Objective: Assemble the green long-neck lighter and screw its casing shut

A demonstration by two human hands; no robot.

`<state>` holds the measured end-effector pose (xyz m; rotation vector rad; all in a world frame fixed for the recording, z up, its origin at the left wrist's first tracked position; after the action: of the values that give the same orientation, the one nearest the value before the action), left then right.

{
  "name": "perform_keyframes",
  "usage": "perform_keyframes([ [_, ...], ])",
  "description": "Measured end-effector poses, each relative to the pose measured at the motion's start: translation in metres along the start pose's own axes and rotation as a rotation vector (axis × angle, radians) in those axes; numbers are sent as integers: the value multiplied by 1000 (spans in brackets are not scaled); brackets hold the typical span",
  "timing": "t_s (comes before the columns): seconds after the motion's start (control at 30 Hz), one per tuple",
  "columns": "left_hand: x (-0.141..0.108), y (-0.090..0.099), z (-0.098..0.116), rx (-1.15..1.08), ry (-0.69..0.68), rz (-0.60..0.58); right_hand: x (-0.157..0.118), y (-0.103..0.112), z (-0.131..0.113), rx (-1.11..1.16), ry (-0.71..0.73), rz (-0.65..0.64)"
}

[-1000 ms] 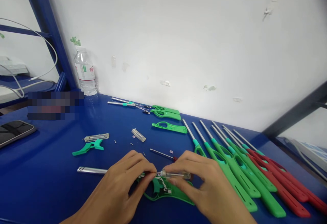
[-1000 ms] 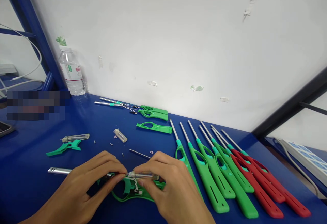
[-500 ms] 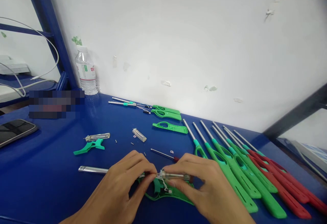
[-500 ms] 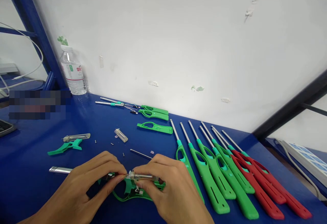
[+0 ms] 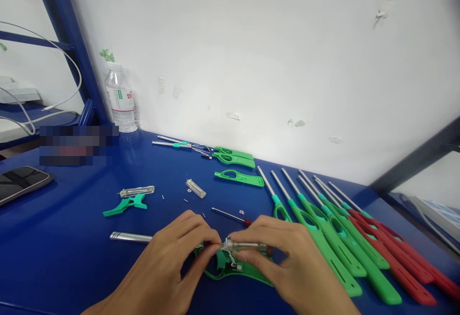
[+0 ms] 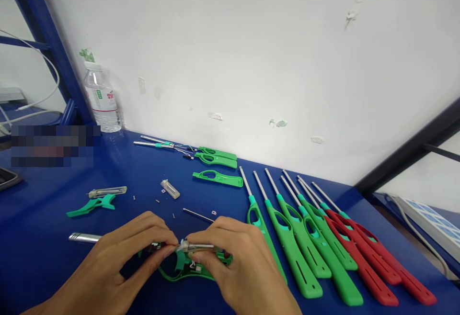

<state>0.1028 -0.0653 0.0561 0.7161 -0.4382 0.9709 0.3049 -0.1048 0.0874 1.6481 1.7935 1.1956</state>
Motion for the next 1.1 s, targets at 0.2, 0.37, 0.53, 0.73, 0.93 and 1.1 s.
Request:
perform_keyframes([
  [0.2, -1, 0, 2, -16, 16, -5, -1, 1, -2, 2, 2, -9],
  [0.37, 0, 0, 1, -4, -1, -3, -2, 1, -1, 4, 0, -9],
  [0.53, -1, 0, -1, 11, 13, -4, -2, 0, 3, 5, -5, -15],
  [0.73, -2, 1, -5, 39, 36, 30, -4, 1, 6, -14, -37, -24],
  [0.93, -2, 0, -7, 20, 32, 9, -4, 3, 1, -5, -46, -32],
  [1.1, -2, -1, -7, 15, 18, 10, -4, 2, 1, -14, -59, -27],
])
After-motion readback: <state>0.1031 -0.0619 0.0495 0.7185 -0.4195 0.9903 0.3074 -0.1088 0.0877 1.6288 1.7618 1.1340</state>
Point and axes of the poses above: each hand's wrist, its own x-axis towards the middle knuckle, its own y-axis out of the back of the hand, z = x × y, the point moved 5 cm from there along x, towards the middle knuckle, and after that the axes turned 15 degrees about -x, right-handed, at the moved point
